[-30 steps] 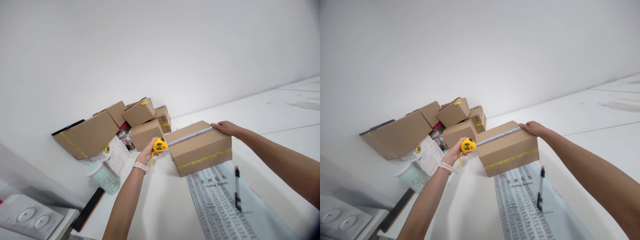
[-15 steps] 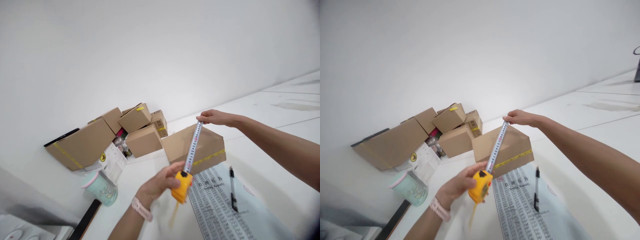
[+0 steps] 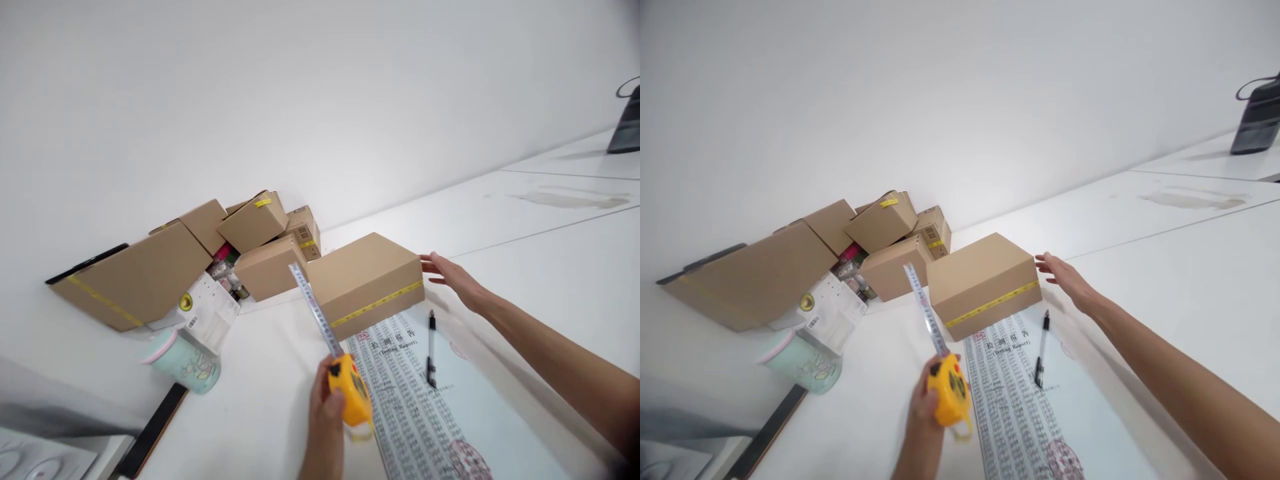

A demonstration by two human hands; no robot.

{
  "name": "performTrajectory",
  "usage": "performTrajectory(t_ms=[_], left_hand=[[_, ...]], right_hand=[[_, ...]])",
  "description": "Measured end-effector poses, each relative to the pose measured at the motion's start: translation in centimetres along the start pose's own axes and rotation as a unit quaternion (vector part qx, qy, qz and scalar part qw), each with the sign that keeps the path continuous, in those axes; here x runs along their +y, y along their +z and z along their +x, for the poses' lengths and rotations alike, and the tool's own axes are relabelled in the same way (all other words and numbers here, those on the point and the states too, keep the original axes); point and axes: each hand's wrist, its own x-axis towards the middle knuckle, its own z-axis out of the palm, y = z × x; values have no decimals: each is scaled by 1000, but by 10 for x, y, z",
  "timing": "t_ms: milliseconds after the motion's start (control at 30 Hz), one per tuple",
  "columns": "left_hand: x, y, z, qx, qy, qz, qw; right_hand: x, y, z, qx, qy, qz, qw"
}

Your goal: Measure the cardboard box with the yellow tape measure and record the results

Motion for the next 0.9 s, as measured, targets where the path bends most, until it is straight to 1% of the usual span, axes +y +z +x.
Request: performTrajectory(t_ms=[67,100,133,200,300,400,433,500,567,633,733,800,900], left_hand=[[-23,5,-8,-21,-8,10,1000],[-31,8,-9,-30,-7,25,999],[-35,12,-8,-37,-3,42,998],[-35,18,-1,-44,7,68,997],[-23,19,13,-35,27,91,995],[-13,15,20,-9,26,107,994],[-10,15,20,-3,20,108,994],[-3,18,18,-5,7,103,995],[6,26,17,-32,-7,91,995],[19,38,18,-68,-22,77,994],[39,56,29,-105,-56,48,992],[50,65,40,-113,-80,25,990],[64,73,58,-113,-120,5,986]], right_hand=[[21,3,-8,-22,16,24,999],[28,5,-12,-29,25,35,999],[33,7,-16,-33,33,44,998],[37,10,-23,-38,35,44,998],[35,15,-38,-60,12,27,998],[32,20,-52,-89,7,35,995],[33,21,-55,-85,11,35,996],[37,22,-55,-46,26,29,998],[45,20,-52,3,45,26,999],[53,16,-47,34,56,28,997],[60,10,-43,40,59,21,997],[61,7,-43,39,61,16,997],[59,7,-46,41,64,17,997]])
